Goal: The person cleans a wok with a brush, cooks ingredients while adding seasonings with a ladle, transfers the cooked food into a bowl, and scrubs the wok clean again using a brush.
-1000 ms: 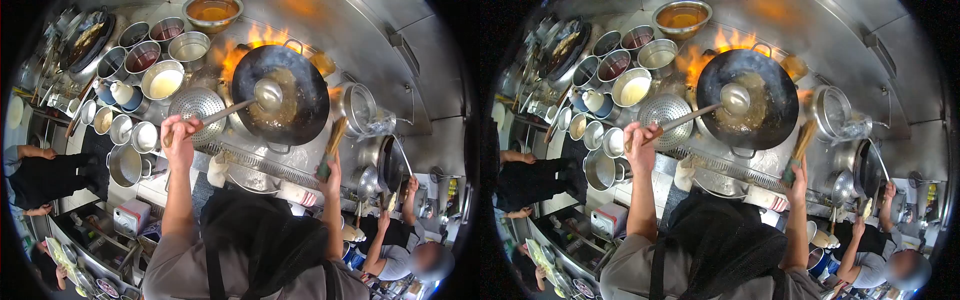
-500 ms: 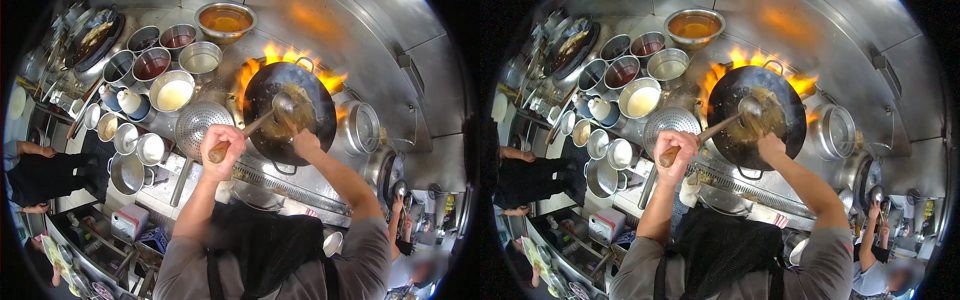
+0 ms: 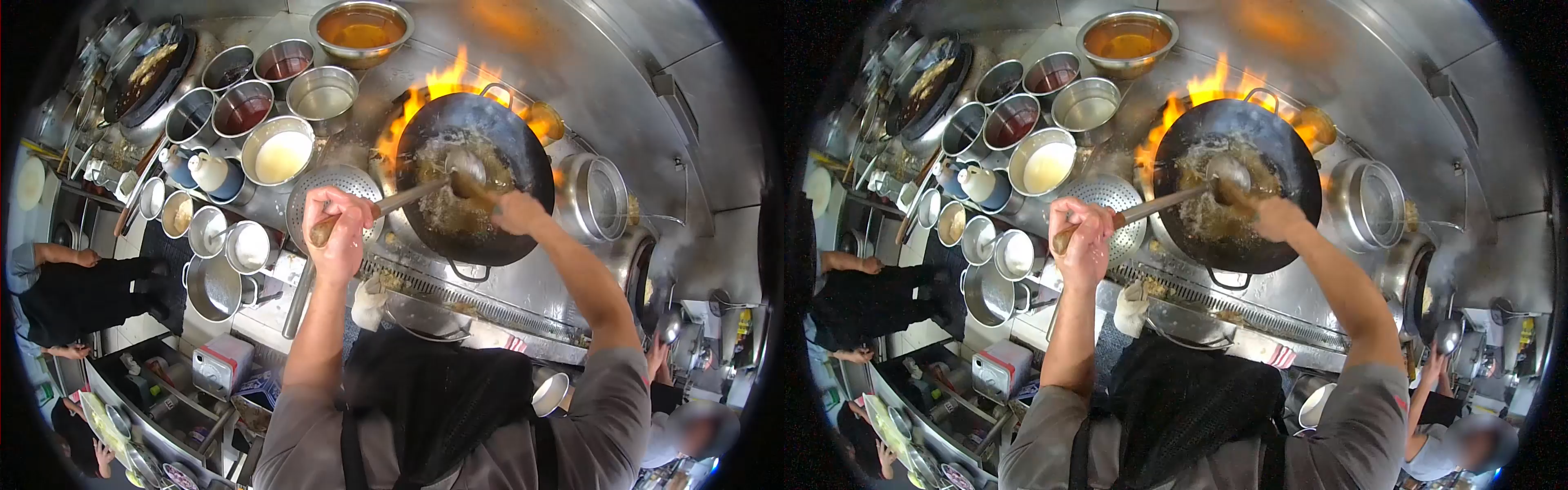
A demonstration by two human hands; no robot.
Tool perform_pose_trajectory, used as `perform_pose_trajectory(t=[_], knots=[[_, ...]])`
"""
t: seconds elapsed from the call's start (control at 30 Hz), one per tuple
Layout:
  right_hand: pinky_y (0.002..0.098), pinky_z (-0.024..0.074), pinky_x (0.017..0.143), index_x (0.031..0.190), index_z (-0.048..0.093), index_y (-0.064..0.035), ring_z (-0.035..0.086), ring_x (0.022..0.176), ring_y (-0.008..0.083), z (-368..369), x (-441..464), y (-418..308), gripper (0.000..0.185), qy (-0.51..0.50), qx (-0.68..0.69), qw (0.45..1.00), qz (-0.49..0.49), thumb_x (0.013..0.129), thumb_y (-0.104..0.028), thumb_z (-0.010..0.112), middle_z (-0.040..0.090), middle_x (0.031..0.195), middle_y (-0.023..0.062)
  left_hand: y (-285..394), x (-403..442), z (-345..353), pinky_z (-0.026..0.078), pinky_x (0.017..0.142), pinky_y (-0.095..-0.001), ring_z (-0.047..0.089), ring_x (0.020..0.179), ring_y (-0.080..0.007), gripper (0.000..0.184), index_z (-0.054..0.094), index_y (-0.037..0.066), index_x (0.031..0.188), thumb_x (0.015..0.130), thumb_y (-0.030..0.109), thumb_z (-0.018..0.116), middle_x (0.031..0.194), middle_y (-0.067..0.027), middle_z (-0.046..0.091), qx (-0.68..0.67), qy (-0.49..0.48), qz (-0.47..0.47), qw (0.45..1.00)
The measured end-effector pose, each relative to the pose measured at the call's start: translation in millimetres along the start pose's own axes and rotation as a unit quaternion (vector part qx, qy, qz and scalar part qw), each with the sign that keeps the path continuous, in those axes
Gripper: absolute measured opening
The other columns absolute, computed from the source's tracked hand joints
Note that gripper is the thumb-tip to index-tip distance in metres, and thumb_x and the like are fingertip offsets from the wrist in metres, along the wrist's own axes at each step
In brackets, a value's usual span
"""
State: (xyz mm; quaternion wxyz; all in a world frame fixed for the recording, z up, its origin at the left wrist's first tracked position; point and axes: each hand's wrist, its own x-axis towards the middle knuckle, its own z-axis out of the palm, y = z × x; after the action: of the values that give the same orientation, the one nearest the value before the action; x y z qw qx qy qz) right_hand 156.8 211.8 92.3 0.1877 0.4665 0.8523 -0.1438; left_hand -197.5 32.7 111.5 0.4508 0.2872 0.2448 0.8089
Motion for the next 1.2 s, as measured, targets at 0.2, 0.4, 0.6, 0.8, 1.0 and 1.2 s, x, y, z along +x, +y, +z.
perform_pose_trajectory(t=[0.2,0.4,0.6,0.8,1.0,1.2], knots=[[0.0387,0.0590,0.055,0.149,0.056,-0.0102,0.073,0.065,0.0247,10.9,-7.5,-1.7,0.065,0.016,0.022,1.000,0.008,0.091,-0.038,0.070,0.076,0.103,0.0160,-2.1,2.3,-2.8,0.049,0.086,-0.0412,0.052,0.070,-0.0190,0.024,0.051,0.008,0.111,0.091,-0.003,0.057,0.075,-0.0035,0.052,0.000,0.015,0.011,1.000],[0.0471,0.0618,0.075,0.151,0.053,-0.0179,0.076,0.082,0.0374,41.3,-17.5,-8.2,0.062,0.093,-0.062,0.994,-0.013,0.093,-0.034,0.066,0.076,0.102,0.0210,-4.5,-1.1,-4.4,0.047,0.078,-0.0395,0.053,0.070,-0.0196,0.025,0.051,0.008,0.110,0.090,-0.007,0.053,0.074,-0.0045,0.054,-0.018,0.030,0.013,0.999],[0.0441,0.0613,0.073,0.147,0.059,-0.0135,0.075,0.075,0.0345,-3.4,-14.6,-13.2,0.061,-0.037,0.086,0.994,0.056,0.092,-0.039,0.068,0.075,0.091,0.0240,-0.8,0.9,0.4,0.045,0.078,-0.0397,0.051,0.069,-0.0197,0.025,0.050,0.008,0.110,0.090,-0.006,0.054,0.072,-0.0041,0.051,-0.004,0.017,0.016,1.000],[0.0496,0.0584,0.085,0.149,0.055,-0.0199,0.072,0.096,0.0423,11.0,-21.0,-12.4,0.063,-0.035,0.145,0.986,0.078,0.092,-0.042,0.068,0.073,0.104,0.0271,-3.5,-14.4,-9.1,0.046,0.092,-0.0446,0.051,0.073,-0.0200,0.022,0.052,0.010,0.108,0.090,-0.003,0.055,0.071,-0.0019,0.048,-0.020,0.048,-0.012,0.999],[0.0531,0.0571,0.091,0.155,0.046,-0.0226,0.071,0.102,0.0425,46.3,-25.0,-0.9,0.064,0.073,0.004,0.989,0.132,0.097,-0.044,0.064,0.069,0.117,0.0250,22.5,-26.1,-15.7,0.051,0.098,-0.0453,0.065,0.093,-0.0238,0.026,0.054,0.007,0.121,0.097,0.001,0.063,0.090,-0.0073,0.064,0.104,0.122,-0.075,0.984],[0.0503,0.0604,0.079,0.155,0.047,-0.0200,0.073,0.095,0.0382,48.9,-7.4,-13.9,0.063,-0.147,0.686,0.697,0.147,0.099,-0.044,0.064,0.070,0.092,0.0209,54.6,-51.9,-39.7,0.060,0.080,-0.0383,0.074,0.098,-0.0282,0.029,0.066,0.004,0.119,0.091,0.007,0.076,0.110,-0.0134,0.073,0.573,-0.117,-0.097,0.805]])
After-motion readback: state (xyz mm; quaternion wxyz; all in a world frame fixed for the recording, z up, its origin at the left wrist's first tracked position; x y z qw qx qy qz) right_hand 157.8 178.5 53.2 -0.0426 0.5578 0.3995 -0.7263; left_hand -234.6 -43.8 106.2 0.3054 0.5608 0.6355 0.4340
